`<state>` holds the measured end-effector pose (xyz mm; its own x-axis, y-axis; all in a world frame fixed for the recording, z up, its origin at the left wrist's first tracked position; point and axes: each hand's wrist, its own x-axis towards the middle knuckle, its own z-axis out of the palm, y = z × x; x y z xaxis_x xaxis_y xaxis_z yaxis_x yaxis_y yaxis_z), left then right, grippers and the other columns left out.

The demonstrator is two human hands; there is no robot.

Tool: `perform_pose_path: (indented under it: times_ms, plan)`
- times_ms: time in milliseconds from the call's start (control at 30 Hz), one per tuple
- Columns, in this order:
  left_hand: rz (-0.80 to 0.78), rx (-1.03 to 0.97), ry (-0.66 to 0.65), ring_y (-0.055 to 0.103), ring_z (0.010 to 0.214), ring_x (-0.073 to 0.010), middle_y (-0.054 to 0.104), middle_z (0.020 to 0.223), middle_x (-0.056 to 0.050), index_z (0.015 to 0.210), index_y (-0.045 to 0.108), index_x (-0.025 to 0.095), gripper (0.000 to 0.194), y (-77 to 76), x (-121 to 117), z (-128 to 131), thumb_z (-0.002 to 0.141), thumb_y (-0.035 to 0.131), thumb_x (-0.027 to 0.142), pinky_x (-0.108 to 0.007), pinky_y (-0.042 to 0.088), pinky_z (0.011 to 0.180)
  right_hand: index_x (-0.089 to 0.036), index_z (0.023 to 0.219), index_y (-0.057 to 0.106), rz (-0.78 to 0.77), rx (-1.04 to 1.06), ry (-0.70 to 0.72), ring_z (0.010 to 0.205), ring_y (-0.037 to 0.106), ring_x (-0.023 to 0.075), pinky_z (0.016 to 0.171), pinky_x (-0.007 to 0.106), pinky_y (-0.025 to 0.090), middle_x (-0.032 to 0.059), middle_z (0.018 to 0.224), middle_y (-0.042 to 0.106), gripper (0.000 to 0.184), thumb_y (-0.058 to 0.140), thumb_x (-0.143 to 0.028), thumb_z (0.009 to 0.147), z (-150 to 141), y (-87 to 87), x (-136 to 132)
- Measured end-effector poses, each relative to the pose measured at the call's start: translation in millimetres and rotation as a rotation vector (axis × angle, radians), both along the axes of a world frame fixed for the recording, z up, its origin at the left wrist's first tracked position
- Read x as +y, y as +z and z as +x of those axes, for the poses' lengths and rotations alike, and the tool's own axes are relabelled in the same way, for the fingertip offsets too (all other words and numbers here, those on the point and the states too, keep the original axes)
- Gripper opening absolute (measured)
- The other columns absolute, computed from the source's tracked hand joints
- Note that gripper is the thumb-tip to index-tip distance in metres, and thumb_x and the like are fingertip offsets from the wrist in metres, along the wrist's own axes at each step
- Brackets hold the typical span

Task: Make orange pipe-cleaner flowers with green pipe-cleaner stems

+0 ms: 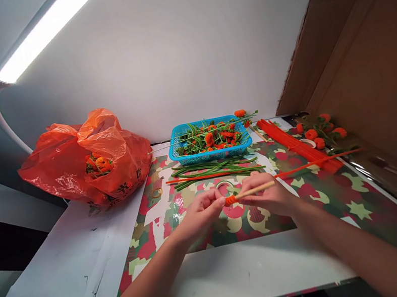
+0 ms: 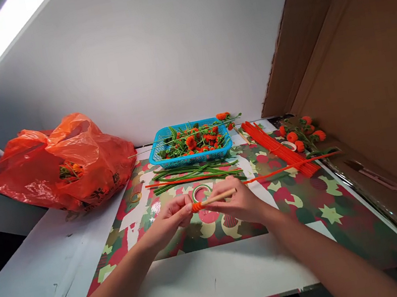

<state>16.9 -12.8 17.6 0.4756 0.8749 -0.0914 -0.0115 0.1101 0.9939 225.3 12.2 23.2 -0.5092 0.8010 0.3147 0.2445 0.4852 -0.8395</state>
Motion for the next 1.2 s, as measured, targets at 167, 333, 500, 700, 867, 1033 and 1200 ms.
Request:
perform_pose_path:
  times_ms: [167, 333, 500, 700, 867, 1033, 1200]
  plan:
    - [0.113, 0.281, -0.225, 0.027, 0.054, -0.0079, 0.032, 0.059, 0.006, 0.071, 0.046, 0.017, 0.039, 9.2, 4, -14, 0.085, 0.051, 0.052, -0.022, 0.021, 0.049, -0.021, 0.069, 0.073, 0.022, -0.18, 0.13, 0.055, 0.054, 0.0118, 0.075, 0.034, 0.035, -0.0008, 0.059, 0.067, 0.024, 0.068, -0.041, 0.08, 7, -0.7, 4]
    - [0.174, 0.432, -0.256, 0.033, 0.053, -0.0085, 0.038, 0.059, 0.006, 0.073, 0.047, 0.018, 0.033, 13.2, 5, -17, 0.089, 0.046, 0.046, -0.021, 0.025, 0.048, -0.024, 0.069, 0.072, 0.183, -0.321, 0.053, 0.059, 0.054, 0.0106, 0.079, 0.036, 0.022, -0.003, 0.064, 0.069, 0.018, 0.068, -0.035, 0.083, 3, 1.4, -1]
    - [0.25, 0.534, -0.242, 0.034, 0.055, -0.0093, 0.039, 0.06, 0.005, 0.073, 0.048, 0.018, 0.032, 12.5, 4, -16, 0.09, 0.043, 0.044, -0.021, 0.028, 0.05, -0.024, 0.075, 0.071, 0.303, -0.407, 0.051, 0.063, 0.055, 0.01, 0.075, 0.034, 0.019, -0.0034, 0.068, 0.069, 0.025, 0.059, -0.042, 0.089, 5, 6.2, 0]
    - [0.381, 0.709, -0.194, 0.045, 0.061, -0.0126, 0.054, 0.067, 0.001, 0.081, 0.058, 0.019, 0.03, 13.6, -3, -9, 0.092, 0.038, 0.039, -0.022, 0.032, 0.055, -0.024, 0.076, 0.069, 0.335, -0.506, 0.067, 0.066, 0.055, 0.0109, 0.075, 0.033, 0.019, -0.0036, 0.071, 0.068, 0.023, 0.058, -0.039, 0.09, 12, 6.2, 4]
    - [0.476, 0.826, -0.145, 0.044, 0.059, -0.013, 0.056, 0.065, 0.002, 0.087, 0.061, 0.022, 0.03, 15.9, -7, -3, 0.094, 0.036, 0.036, -0.023, 0.028, 0.055, -0.022, 0.072, 0.067, 0.349, -0.494, 0.029, 0.063, 0.052, 0.0109, 0.074, 0.033, 0.018, -0.0037, 0.067, 0.066, 0.024, 0.06, -0.036, 0.09, 12, 7.7, 4]
    - [0.596, 0.9, -0.102, 0.046, 0.063, -0.0151, 0.056, 0.066, 0.0, 0.086, 0.06, 0.021, 0.029, 15.2, -6, -2, 0.095, 0.035, 0.034, -0.025, 0.029, 0.059, -0.021, 0.073, 0.066, 0.48, -0.455, -0.056, 0.064, 0.052, 0.0113, 0.073, 0.033, 0.018, -0.003, 0.067, 0.066, 0.023, 0.055, -0.027, 0.092, 7, 2.7, 0]
    - [0.73, 0.939, -0.093, 0.052, 0.076, -0.0186, 0.061, 0.082, -0.006, 0.086, 0.055, 0.019, 0.03, 11.9, -6, -2, 0.096, 0.029, 0.029, -0.027, 0.034, 0.065, -0.021, 0.073, 0.065, 0.614, -0.406, -0.118, 0.061, 0.047, 0.0105, 0.071, 0.033, 0.018, -0.0036, 0.064, 0.062, 0.023, 0.052, -0.022, 0.092, 1, -2.0, -3]
